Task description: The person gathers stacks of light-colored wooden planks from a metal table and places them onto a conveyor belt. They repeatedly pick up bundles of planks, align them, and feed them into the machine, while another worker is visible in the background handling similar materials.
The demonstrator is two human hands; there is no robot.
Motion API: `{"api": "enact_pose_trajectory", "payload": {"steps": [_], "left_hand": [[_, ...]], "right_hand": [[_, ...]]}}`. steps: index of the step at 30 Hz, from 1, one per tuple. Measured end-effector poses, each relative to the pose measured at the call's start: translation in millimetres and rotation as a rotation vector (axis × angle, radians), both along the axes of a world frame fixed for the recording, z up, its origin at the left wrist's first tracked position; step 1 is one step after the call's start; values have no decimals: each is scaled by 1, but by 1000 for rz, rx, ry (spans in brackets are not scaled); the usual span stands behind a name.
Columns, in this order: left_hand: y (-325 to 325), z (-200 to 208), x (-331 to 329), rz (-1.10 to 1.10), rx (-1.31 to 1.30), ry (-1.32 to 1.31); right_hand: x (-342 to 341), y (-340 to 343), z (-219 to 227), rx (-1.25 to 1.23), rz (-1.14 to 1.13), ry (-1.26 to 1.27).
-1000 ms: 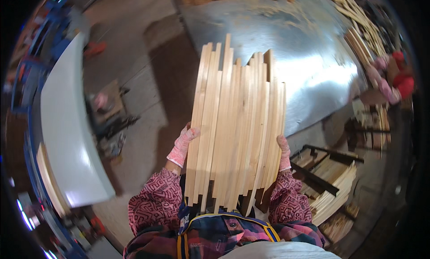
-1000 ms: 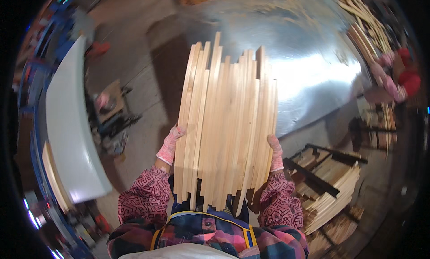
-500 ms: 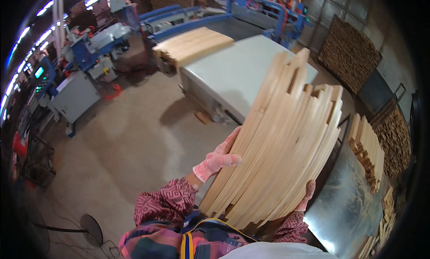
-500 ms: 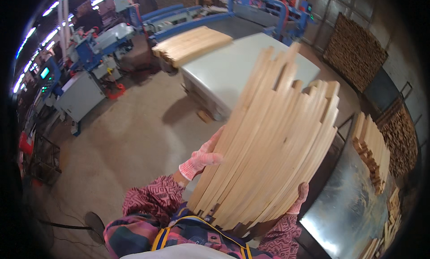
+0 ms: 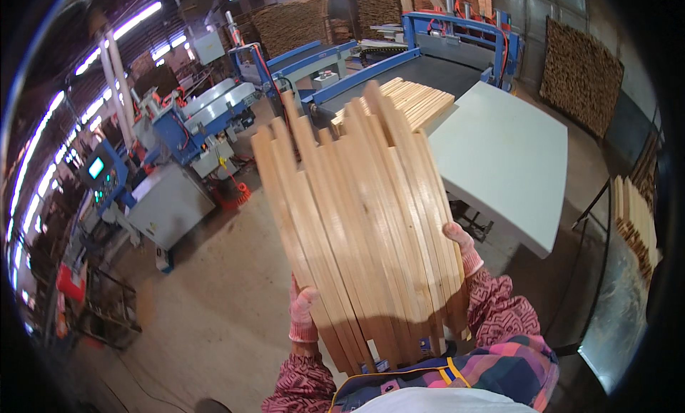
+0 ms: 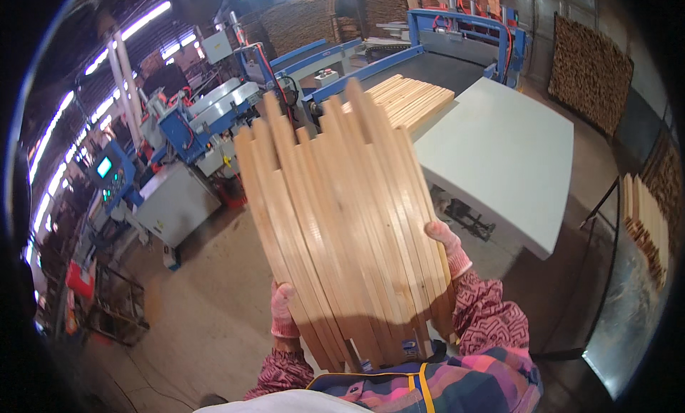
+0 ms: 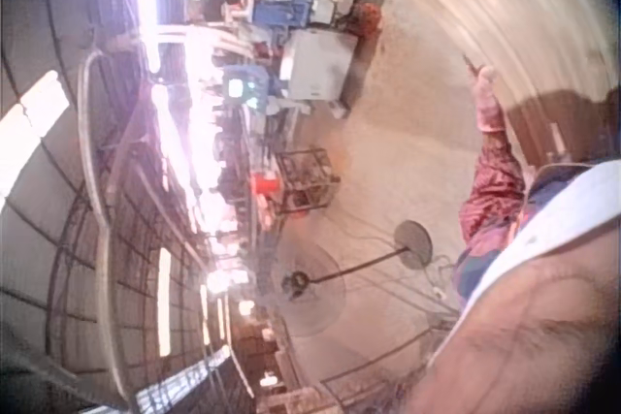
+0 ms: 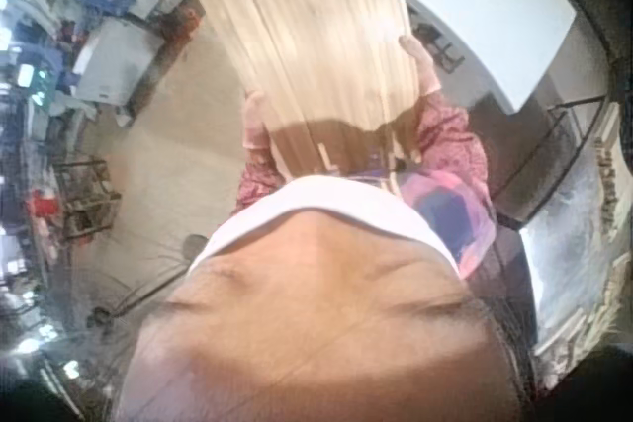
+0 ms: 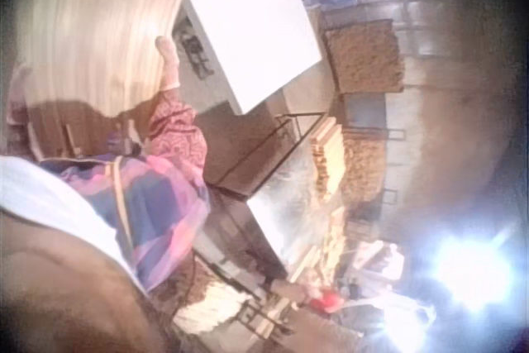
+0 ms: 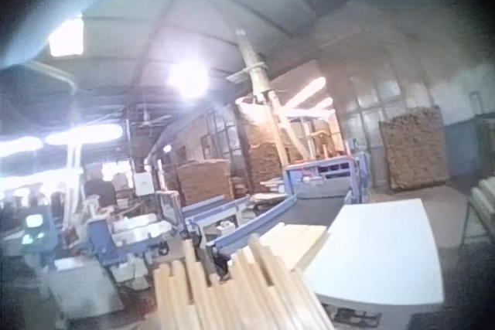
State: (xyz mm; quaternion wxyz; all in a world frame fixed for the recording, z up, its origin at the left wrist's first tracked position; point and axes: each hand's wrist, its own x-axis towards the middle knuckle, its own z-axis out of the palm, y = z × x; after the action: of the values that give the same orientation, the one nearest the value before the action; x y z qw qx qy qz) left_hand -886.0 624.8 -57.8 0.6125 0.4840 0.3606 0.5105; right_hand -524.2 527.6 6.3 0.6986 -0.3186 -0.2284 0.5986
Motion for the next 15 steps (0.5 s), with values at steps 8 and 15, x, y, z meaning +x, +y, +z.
{"api": "enact_pose_trajectory", "payload": {"steps": [8,15], "left_hand": [[241,-3,-14,-34,97,-190],[398,78,89,-333,-107,-244]], "right_hand": [[13,250,-7,187,119,119],[71,345,34,178,-80,18]]}}
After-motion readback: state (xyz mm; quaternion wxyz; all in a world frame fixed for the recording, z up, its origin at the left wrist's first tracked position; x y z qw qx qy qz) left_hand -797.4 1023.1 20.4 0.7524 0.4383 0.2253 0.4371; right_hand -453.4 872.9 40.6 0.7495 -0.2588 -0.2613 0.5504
